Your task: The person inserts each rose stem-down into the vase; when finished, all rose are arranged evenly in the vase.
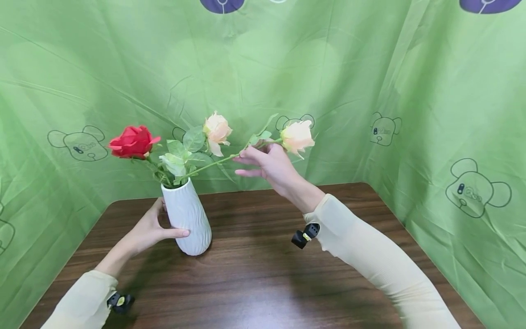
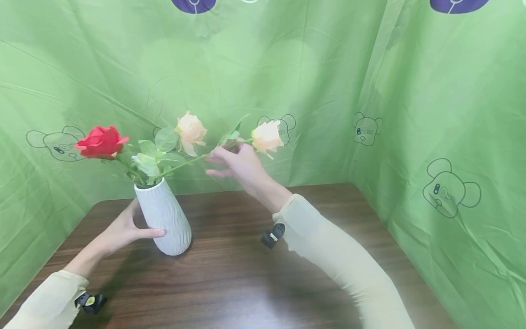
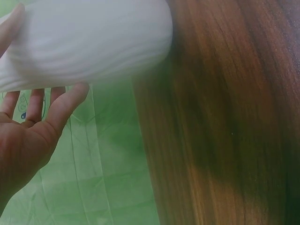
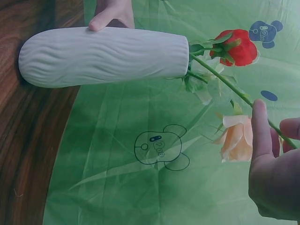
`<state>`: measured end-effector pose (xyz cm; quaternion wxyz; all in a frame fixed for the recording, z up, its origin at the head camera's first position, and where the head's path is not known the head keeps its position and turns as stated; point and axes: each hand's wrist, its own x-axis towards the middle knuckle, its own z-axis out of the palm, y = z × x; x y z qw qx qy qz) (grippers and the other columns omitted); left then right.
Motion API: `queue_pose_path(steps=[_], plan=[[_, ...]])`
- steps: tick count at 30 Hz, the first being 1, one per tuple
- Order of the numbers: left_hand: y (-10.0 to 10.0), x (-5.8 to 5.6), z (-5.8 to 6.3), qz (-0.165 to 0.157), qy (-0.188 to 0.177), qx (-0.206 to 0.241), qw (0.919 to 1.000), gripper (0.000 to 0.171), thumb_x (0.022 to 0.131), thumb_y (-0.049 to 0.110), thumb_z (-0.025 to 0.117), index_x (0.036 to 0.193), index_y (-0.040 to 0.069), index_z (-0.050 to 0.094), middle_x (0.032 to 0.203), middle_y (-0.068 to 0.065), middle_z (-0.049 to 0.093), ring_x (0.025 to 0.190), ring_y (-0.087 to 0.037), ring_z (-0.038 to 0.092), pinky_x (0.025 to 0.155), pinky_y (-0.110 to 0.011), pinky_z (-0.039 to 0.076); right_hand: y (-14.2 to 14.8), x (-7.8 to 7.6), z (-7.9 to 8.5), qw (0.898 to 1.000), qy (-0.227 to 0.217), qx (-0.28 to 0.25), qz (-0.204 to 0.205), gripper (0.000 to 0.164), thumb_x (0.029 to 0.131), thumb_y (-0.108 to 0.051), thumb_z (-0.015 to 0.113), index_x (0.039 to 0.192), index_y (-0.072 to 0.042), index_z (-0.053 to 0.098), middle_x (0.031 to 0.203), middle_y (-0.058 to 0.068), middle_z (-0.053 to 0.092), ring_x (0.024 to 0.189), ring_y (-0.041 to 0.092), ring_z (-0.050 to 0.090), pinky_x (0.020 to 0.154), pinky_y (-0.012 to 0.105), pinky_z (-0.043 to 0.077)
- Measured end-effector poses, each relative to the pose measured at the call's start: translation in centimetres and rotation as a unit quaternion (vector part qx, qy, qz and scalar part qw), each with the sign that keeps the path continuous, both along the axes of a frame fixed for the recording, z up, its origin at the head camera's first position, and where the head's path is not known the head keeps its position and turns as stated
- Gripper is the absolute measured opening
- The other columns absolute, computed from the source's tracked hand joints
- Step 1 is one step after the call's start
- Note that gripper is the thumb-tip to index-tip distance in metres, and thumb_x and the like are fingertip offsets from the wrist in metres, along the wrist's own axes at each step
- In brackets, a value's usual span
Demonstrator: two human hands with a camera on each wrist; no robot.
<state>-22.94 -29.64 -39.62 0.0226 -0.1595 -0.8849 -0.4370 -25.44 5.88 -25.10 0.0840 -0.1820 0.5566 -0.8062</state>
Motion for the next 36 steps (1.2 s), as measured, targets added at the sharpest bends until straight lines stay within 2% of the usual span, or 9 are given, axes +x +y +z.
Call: queue_pose_path(steps=[9, 14, 19, 24, 28, 36], plan=[[0.0, -0.1, 0.1, -0.001, 0.000, 0.000, 1.0000, 0.084, 0.078, 0.027, 0.091, 0.140, 0.007, 0.037, 0.124, -0.011, 0.056, 0.113, -0.029, 0.054, 0.087, -0.032, 0.051, -0.7, 0.0, 0.2, 1.000, 0.014, 0.016, 0.005, 0.008, 0.095, 0.000, 0.060, 0.100, 0.005, 0.061, 0.103, 0.019, 0.064, 0.108, 0.035, 0.069, 0.083, 0.046, 0.058], [-0.1, -0.1, 0.1, -0.002, 0.001, 0.001, 1.0000, 0.083, 0.078, 0.026, 0.091, 0.139, 0.007, 0.038, 0.123, -0.011, 0.056, 0.112, -0.027, 0.055, 0.088, -0.040, 0.052, -1.3, -0.3, 0.5, 0.999, 0.021, 0.037, 0.019, 0.010, 0.094, 0.001, 0.062, 0.102, 0.005, 0.058, 0.106, 0.021, 0.064, 0.110, 0.040, 0.067, 0.081, 0.047, 0.058], [-0.1, -0.1, 0.1, -0.001, 0.001, 0.002, 1.0000, 0.082, 0.079, 0.026, 0.090, 0.140, 0.007, 0.038, 0.123, -0.010, 0.056, 0.112, -0.025, 0.055, 0.089, -0.044, 0.052, -2.5, -0.5, 1.0, 0.997, 0.026, 0.054, 0.038, 0.012, 0.093, 0.000, 0.065, 0.102, 0.003, 0.057, 0.104, 0.020, 0.067, 0.105, 0.036, 0.070, 0.080, 0.047, 0.059], [-0.2, -0.1, 0.2, -0.003, -0.003, 0.008, 1.0000, 0.082, 0.079, 0.025, 0.090, 0.140, 0.008, 0.038, 0.123, -0.011, 0.055, 0.112, -0.027, 0.055, 0.088, -0.042, 0.053, -3.5, -0.3, 1.5, 0.997, 0.038, 0.036, 0.060, 0.012, 0.095, -0.002, 0.068, 0.103, 0.002, 0.060, 0.107, 0.020, 0.067, 0.107, 0.036, 0.069, 0.081, 0.048, 0.058], [-0.2, -0.1, 0.2, -0.003, 0.000, 0.005, 1.0000, 0.083, 0.079, 0.026, 0.090, 0.140, 0.008, 0.038, 0.123, -0.010, 0.056, 0.112, -0.028, 0.055, 0.087, -0.038, 0.052, -4.0, -0.1, 1.6, 0.997, 0.047, 0.011, 0.055, 0.016, 0.094, -0.004, 0.072, 0.106, 0.000, 0.062, 0.116, 0.022, 0.067, 0.110, 0.039, 0.067, 0.080, 0.049, 0.058], [-0.1, -0.1, 0.0, -0.008, -0.004, 0.020, 0.9998, 0.081, 0.078, 0.023, 0.091, 0.138, 0.007, 0.038, 0.122, -0.011, 0.056, 0.111, -0.028, 0.056, 0.085, -0.036, 0.053, -4.7, 0.2, 1.2, 0.997, 0.045, 0.001, 0.061, 0.013, 0.094, -0.001, 0.071, 0.104, 0.000, 0.062, 0.120, 0.027, 0.066, 0.104, 0.035, 0.070, 0.079, 0.049, 0.058]])
